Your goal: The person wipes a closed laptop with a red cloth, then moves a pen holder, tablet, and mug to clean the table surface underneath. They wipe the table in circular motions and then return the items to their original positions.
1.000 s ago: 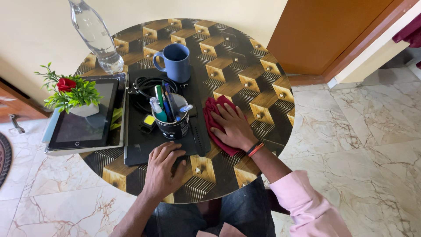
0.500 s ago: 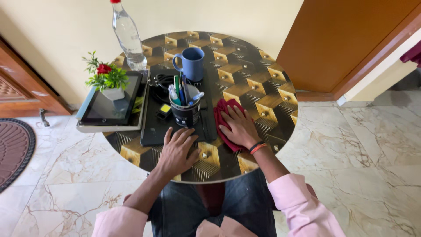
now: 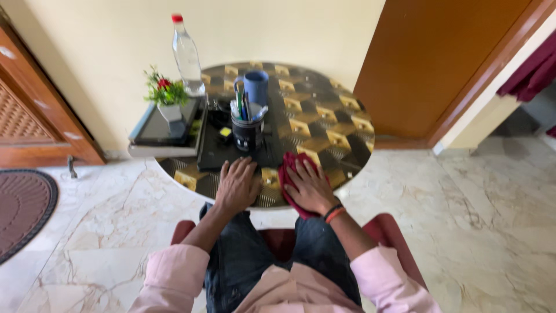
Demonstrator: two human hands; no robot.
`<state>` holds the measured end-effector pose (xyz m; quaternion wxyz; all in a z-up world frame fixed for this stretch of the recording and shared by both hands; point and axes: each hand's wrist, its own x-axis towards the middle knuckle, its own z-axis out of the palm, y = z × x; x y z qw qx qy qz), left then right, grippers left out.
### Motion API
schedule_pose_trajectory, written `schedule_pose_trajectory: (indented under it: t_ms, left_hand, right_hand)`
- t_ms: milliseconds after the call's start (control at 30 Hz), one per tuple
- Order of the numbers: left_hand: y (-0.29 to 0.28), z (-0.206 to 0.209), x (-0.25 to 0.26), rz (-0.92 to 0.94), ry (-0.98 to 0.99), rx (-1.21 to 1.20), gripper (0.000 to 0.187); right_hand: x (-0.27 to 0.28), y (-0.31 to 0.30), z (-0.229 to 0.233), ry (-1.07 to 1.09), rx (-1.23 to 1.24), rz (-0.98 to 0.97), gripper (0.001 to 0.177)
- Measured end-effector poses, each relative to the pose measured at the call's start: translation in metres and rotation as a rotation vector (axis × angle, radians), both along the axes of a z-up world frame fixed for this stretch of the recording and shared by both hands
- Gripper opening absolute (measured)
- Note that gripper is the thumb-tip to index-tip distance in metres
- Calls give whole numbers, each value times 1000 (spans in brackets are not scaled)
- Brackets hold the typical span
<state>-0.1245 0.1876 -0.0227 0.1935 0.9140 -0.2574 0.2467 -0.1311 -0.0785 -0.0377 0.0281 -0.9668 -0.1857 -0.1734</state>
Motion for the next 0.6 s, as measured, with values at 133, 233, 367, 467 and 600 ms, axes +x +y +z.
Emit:
schedule_pose_trajectory:
  t_ms: [133,233,367,467,600]
  left_hand:
    - [0,-8,-6,3,15,-30,54]
    - [4,-2,0,-26,20,-117,54]
    - [4,2,0,-51,54,-171,59]
    - [7,0,-2,-65,88,-218,57]
    - [11,-1,2,-68,131,-228,53]
  right_hand:
    - [-17,8,-2,-39,46,20,62]
    - [-24,25,0,-105,72,42,57]
    - [-54,73,-6,-213,102,66,54]
    - [-64,114,-1,-240,189,179,61]
    - [-67,136,9,-220,199,227,67]
